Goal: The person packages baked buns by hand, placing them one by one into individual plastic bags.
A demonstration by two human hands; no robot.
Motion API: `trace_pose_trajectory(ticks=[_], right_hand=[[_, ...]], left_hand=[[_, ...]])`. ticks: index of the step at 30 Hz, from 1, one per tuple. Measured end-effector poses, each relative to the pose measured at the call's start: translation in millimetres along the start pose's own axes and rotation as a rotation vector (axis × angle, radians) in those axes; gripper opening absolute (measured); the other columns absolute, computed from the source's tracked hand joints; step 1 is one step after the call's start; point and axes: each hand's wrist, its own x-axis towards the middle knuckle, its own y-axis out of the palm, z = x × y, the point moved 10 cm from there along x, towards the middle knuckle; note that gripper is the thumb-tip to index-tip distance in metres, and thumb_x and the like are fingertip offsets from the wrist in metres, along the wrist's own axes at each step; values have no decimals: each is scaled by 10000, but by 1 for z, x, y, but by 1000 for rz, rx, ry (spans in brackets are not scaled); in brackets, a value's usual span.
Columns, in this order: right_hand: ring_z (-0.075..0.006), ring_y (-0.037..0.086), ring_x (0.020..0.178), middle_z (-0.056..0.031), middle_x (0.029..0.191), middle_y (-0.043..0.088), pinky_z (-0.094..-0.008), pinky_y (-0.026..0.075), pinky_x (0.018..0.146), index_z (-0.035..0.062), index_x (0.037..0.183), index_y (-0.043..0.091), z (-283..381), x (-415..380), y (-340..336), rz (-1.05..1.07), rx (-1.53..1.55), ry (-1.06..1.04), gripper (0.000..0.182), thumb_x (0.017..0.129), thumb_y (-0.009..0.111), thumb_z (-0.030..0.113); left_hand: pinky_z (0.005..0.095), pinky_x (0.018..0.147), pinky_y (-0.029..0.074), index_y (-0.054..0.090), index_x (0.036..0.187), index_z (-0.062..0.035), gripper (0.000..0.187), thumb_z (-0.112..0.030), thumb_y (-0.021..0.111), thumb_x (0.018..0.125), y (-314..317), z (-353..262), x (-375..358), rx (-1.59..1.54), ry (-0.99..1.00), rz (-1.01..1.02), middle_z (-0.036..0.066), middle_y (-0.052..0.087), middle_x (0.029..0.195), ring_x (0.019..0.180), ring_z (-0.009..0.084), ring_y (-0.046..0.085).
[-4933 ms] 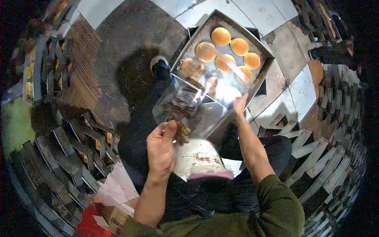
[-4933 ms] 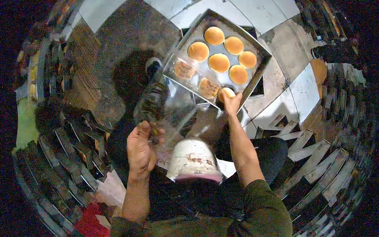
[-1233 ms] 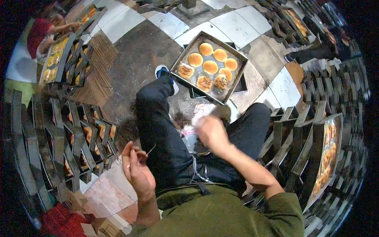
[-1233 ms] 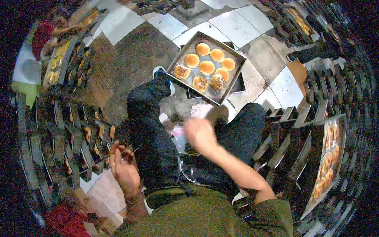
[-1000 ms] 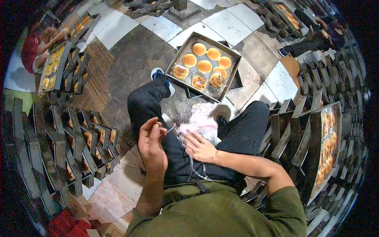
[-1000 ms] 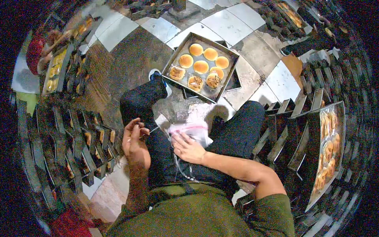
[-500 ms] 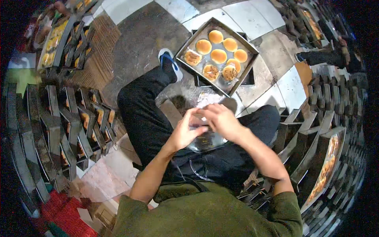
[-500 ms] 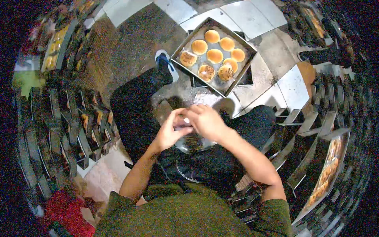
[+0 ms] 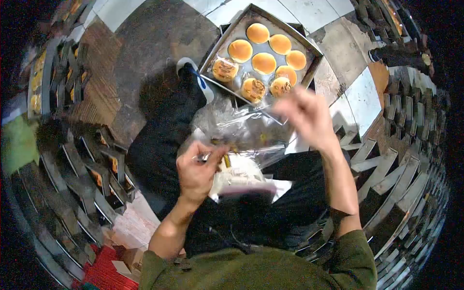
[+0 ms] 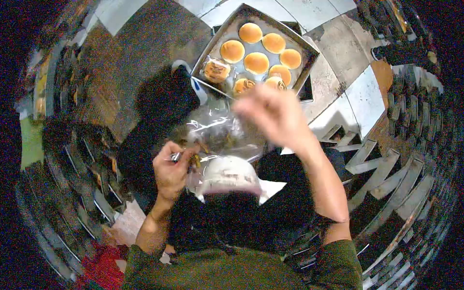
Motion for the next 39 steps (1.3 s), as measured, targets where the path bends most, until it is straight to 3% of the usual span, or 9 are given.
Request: trace_pose_trajectory(ticks=[3, 6, 9, 15, 22, 25, 29, 37, 39], right_hand=[[-289, 600, 692, -136, 782, 623, -357, 479, 618, 31, 902, 588, -202, 27, -29, -443, -123, 442, 166, 823, 587, 178], [-385, 481, 1067, -241, 1203, 465, -454, 382, 910, 63, 1309, 322, -287, 32, 52, 35, -808, 110, 639, 800, 600, 329], [-335, 556, 964, -177, 965, 610, -433, 370, 929, 48, 1047, 580, -307, 17, 101, 572, -697, 230, 459, 794, 583, 431], [-377, 571, 850, -216, 862, 605, -431, 423, 832, 30, 863, 597, -389, 32, -31, -768, -766, 657, 411, 788, 584, 434], [-352, 459, 1075, -245, 1074, 486, -425, 385, 900, -34, 1072, 494, -370, 27, 8, -437, -770, 768, 752, 666, 672, 574], [-293, 580, 915, -196, 1001, 572, -397, 470, 803, -38, 1047, 504, -509, -15, 46, -677, 301, 765, 584, 735, 711, 410], [-201, 592, 976, -75, 1113, 597, -349, 479, 857, 40, 1179, 511, -298, 9, 43, -552, 1668, 476, 418, 937, 419, 369], [-156, 551, 974, -91, 1071, 558, -276, 441, 839, -10, 1150, 482, 3, -67, -2, 72, 444, 301, 512, 787, 681, 290], [-153, 547, 969, -88, 1042, 562, -273, 444, 834, -16, 1143, 480, 21, -100, 10, -89, 515, 368, 548, 715, 752, 193]], left_hand=[[210, 502, 422, 641, 806, 34, 132, -97, 657, 814, 7, 9, 22, -18, -14, -41, 32, 612, 638, 555, 70, 544], [222, 544, 451, 623, 783, 52, 193, -127, 615, 854, -13, 19, 33, -138, -254, -265, 56, 609, 669, 605, 103, 562], [256, 587, 485, 592, 816, 53, 189, -127, 590, 873, -18, 56, 35, -579, -314, -316, 90, 625, 774, 630, 141, 587], [296, 585, 496, 565, 799, 34, 204, -156, 606, 860, -10, 52, 38, -603, -286, -283, 102, 621, 758, 641, 159, 593], [269, 632, 487, 576, 808, 41, 295, -241, 663, 808, 2, 40, 38, -770, -270, -230, 88, 619, 753, 649, 148, 577], [332, 616, 514, 552, 843, -35, 145, -165, 616, 836, -6, 42, 35, -584, -54, -179, 52, 609, 832, 695, 185, 582], [298, 661, 493, 605, 858, 7, 225, -218, 606, 858, -7, 17, 40, -391, 96, -82, 70, 631, 839, 720, 151, 588], [285, 731, 479, 596, 999, 21, 336, -258, 661, 822, 22, -9, 11, -198, 145, 277, 85, 631, 956, 829, 154, 587], [336, 797, 466, 484, 1149, 9, 531, -315, 695, 785, -14, -83, -33, 214, 723, -209, 152, 551, 1137, 965, 196, 545]])
